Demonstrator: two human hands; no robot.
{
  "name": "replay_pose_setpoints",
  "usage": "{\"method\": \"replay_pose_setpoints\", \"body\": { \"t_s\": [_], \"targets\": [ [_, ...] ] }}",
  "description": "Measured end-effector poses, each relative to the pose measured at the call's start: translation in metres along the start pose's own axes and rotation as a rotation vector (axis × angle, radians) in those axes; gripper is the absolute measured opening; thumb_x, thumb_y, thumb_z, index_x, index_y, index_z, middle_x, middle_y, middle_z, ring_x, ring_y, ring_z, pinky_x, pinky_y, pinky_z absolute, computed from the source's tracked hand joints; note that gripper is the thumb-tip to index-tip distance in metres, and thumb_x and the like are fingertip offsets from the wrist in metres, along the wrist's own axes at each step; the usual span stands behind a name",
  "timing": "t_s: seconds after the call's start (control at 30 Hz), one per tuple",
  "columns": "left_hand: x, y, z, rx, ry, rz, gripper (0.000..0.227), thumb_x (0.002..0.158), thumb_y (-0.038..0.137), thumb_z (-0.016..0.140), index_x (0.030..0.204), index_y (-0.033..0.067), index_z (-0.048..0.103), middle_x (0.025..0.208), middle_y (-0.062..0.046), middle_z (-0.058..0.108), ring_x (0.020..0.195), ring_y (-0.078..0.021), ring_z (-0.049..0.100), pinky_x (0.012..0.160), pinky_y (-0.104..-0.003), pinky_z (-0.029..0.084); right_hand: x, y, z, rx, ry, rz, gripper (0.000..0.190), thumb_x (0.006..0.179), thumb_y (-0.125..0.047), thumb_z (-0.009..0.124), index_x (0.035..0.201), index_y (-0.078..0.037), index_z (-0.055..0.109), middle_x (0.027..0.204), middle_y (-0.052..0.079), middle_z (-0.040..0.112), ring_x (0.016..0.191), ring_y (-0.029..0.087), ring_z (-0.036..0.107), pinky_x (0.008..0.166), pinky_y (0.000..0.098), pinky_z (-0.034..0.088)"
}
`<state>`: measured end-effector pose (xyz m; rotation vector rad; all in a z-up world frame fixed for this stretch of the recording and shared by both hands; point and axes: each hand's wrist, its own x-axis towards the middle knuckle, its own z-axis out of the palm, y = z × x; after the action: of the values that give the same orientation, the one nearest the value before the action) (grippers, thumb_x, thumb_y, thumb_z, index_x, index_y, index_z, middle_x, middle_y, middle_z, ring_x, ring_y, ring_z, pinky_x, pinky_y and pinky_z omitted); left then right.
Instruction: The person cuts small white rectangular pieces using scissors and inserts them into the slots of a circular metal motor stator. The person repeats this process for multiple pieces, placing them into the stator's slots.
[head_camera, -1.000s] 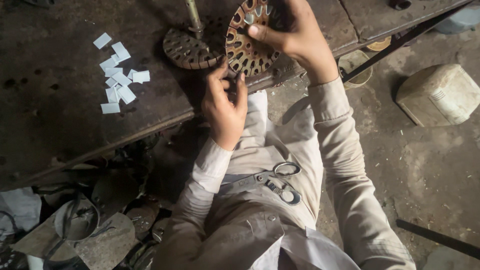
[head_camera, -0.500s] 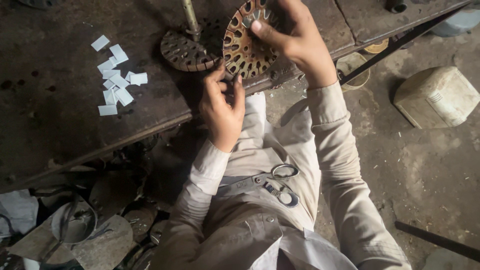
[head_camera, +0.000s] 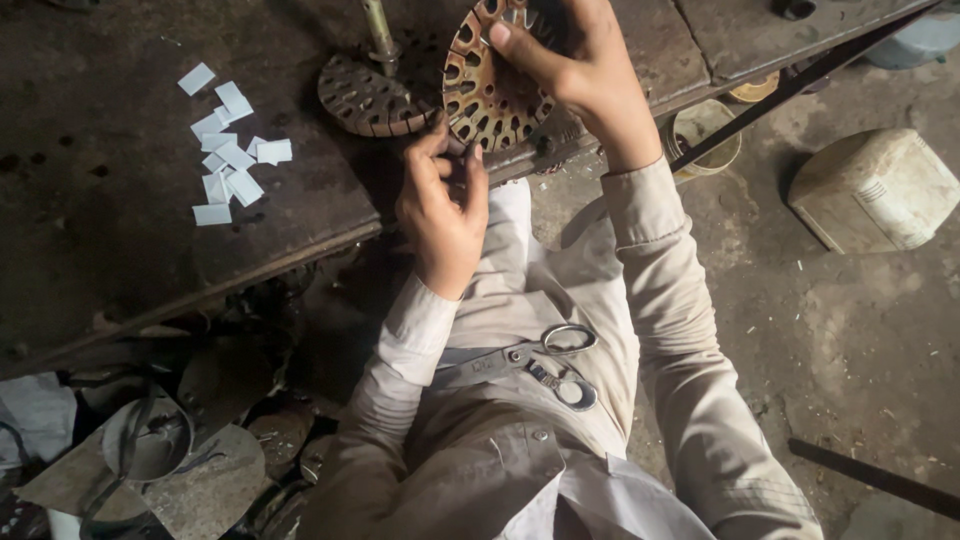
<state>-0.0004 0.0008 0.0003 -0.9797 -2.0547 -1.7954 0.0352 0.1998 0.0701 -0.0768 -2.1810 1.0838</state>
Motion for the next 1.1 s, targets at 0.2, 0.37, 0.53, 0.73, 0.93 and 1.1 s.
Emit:
{"method": "replay_pose_setpoints", "body": {
  "t_s": [0.2, 0.37, 0.53, 0.73, 0.93, 1.1],
  "targets": [
    [0.0, 0.001, -0.001, 0.042, 0.017, 0.022, 0.035, 0.1, 0.01, 0.074, 0.129, -0.0001, 0.056, 0.091, -0.01, 0.064, 0.075, -0.022, 0.063, 0.067, -0.037, 0.051, 0.0, 0.004, -0.005, 0.121, -0.136, 0.016, 0.036, 0.108, -0.011, 0.082, 0.136, -0.001, 0.063, 0.125, 0.004, 0.07, 0.114, 0.012, 0.065, 0.104, 0.0292, 0.055],
    [0.002, 0.001, 0.001, 0.053, 0.014, -0.02, 0.036, 0.099, 0.011, 0.075, 0.127, 0.0013, 0.057, 0.089, -0.01, 0.064, 0.072, -0.0216, 0.064, 0.064, -0.036, 0.05, 0.002, -0.003, 0.005, 0.296, -0.063, 0.138, 0.034, 0.105, -0.011, 0.08, 0.133, -0.001, 0.064, 0.12, 0.003, 0.071, 0.109, 0.011, 0.065, 0.1, 0.0297, 0.055],
    [0.005, 0.007, -0.012, -0.086, -0.084, -0.096, 0.039, 0.099, 0.012, 0.074, 0.132, 0.0016, 0.056, 0.103, -0.01, 0.066, 0.081, -0.02, 0.066, 0.065, -0.033, 0.054, -0.019, -0.024, 0.008, -0.195, 0.089, -0.065, 0.035, 0.104, -0.009, 0.079, 0.132, 0.002, 0.061, 0.127, 0.014, 0.065, 0.121, 0.026, 0.061, 0.107, 0.0378, 0.049],
    [0.007, -0.002, -0.088, 0.163, -0.033, 0.05, 0.022, 0.107, 0.006, 0.07, 0.129, 0.0062, 0.065, 0.131, -0.014, 0.059, 0.114, -0.0271, 0.067, 0.087, -0.031, 0.06, -0.172, -0.05, -0.019, -0.392, -0.197, 0.318, 0.018, 0.084, -0.003, 0.076, 0.098, 0.002, 0.066, 0.092, 0.017, 0.062, 0.085, 0.034, 0.064, 0.076, 0.0378, 0.051],
    [0.016, -0.018, -0.124, 0.41, -0.038, -0.046, 0.035, 0.104, 0.014, 0.073, 0.133, -0.0009, 0.061, 0.15, -0.028, 0.05, 0.11, -0.0393, 0.067, 0.092, -0.043, 0.058, -0.282, -0.073, -0.026, -0.255, -0.511, 0.438, 0.042, 0.076, -0.001, 0.074, 0.118, -0.004, 0.07, 0.121, 0.016, 0.069, 0.11, 0.036, 0.066, 0.091, 0.0391, 0.053],
    [0.018, -0.027, -0.104, 0.736, -0.073, 0.061, 0.043, 0.103, 0.027, 0.075, 0.134, -0.0004, 0.062, 0.144, -0.026, 0.054, 0.111, -0.0433, 0.065, 0.093, -0.045, 0.056, -0.285, -0.081, -0.007, -0.396, -0.674, 0.355, 0.061, 0.066, -0.008, 0.076, 0.126, -0.007, 0.065, 0.124, 0.016, 0.066, 0.113, 0.037, 0.061, 0.091, 0.0446, 0.05]
  ]
}}
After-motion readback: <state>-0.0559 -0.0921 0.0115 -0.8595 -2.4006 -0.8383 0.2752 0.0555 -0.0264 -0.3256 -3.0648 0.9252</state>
